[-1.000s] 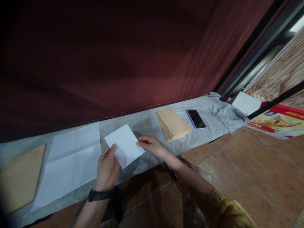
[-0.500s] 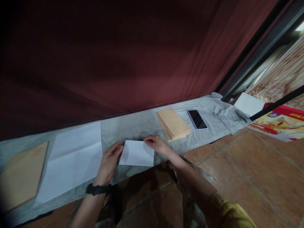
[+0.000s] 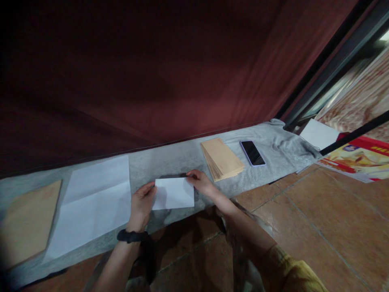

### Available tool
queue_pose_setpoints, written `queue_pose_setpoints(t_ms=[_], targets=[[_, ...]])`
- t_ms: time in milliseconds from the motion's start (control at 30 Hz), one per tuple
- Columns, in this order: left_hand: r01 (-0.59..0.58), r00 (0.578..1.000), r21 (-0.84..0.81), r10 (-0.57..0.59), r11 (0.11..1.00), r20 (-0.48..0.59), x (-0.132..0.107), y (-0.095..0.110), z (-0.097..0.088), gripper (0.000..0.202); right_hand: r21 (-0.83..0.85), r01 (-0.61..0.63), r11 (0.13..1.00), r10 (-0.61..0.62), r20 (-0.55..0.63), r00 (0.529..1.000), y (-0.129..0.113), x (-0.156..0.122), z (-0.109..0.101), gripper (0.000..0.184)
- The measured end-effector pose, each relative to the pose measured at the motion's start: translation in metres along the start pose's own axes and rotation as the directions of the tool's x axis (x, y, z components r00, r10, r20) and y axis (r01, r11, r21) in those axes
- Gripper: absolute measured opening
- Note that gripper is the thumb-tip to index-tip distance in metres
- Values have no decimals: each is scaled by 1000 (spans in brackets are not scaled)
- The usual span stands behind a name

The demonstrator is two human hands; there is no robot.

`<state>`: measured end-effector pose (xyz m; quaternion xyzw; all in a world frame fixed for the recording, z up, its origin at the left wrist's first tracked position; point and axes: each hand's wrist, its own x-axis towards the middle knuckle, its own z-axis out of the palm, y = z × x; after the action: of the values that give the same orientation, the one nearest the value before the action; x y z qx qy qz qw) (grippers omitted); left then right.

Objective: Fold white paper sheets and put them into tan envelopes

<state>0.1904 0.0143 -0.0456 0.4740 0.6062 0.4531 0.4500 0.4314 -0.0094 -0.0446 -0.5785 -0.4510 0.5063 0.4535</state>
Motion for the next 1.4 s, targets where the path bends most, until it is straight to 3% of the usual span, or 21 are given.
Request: queue_pose_setpoints(t_ms=[100,233,533,1000,1267,1333,1400], targets=[[15,999,-53,-16,998,-35,-1,-1,1,33,105,-99,990,90,81,993,-3,-6,0,29],[29,998,-89,-34,996,-57,-2,2,1,33,114,-122,986,101,177,979,-3,-12,0,34],[45,999,-61,-46,997,-15,-5,12,0,35,0,-49,999,49,160,986,7,-5,-3,27],[-16,1000,52,16,999,-2,-4,8,-1,34,-57,-6,998,14,139,990,12,-2,-2,21],[-160,983,213,174,964,-51,-11,13,1,30,-249,62,966,-52,48,997,14,3,-3,15],[-286,957,307,289,908,35,-22,16,6,27,-309,59,949,-47,44,998,12,3,-4,14],[-463,886,409,421,787,194,-36,17,12,30,-336,63,940,-48,52,997,10,2,-5,12]])
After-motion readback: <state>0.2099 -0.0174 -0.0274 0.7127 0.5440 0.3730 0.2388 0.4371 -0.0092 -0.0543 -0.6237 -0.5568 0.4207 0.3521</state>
